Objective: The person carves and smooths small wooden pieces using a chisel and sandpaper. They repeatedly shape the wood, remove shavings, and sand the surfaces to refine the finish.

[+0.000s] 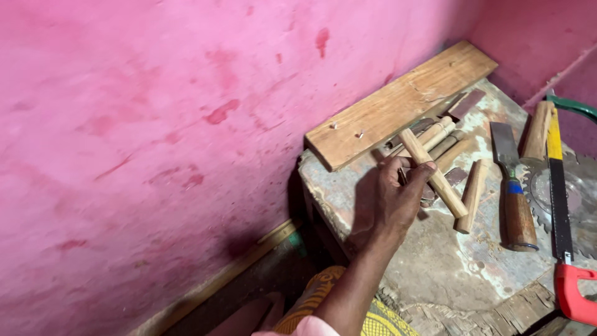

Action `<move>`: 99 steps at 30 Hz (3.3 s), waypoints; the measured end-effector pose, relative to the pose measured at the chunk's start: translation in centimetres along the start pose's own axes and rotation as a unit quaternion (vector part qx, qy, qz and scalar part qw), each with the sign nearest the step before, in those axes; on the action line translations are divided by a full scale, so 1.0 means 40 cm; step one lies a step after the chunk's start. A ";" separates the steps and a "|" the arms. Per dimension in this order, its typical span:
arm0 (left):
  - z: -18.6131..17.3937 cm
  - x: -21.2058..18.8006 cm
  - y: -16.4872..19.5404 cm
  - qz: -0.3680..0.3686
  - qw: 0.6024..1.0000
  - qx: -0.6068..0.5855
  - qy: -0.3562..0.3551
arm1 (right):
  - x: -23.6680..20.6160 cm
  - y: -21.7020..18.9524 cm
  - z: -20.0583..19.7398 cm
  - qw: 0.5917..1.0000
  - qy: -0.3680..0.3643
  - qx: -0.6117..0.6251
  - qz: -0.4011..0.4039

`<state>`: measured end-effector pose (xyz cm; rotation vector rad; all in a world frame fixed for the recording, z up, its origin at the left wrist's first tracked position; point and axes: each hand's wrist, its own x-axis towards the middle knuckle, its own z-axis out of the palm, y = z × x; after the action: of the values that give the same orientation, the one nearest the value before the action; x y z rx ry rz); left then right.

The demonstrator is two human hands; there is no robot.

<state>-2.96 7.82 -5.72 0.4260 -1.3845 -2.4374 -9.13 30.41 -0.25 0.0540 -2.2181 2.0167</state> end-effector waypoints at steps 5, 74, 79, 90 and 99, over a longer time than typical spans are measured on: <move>-0.039 -0.072 0.056 0.047 0.999 0.006 0.002 | -0.060 -0.141 0.262 0.989 -0.140 0.010 -0.038; -0.473 -0.438 0.650 -0.047 0.921 -0.285 -0.263 | -0.900 -0.605 0.583 0.978 -0.169 0.124 0.005; -0.471 -0.518 0.664 -0.040 0.947 -0.160 -0.277 | -0.918 -0.581 0.551 0.977 -0.164 0.130 -0.034; -0.441 -0.516 0.579 -0.010 0.973 -0.155 -0.171 | -0.943 -0.560 0.533 0.973 -0.227 0.009 -0.042; -0.463 -0.480 0.610 -0.024 0.971 -0.208 -0.114 | -0.990 -0.560 0.573 0.974 -0.181 -0.093 -0.098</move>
<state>24.74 -10.69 8.32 0.0813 -0.9024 -2.7902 30.94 2.68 14.69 0.6405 -2.4843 1.7999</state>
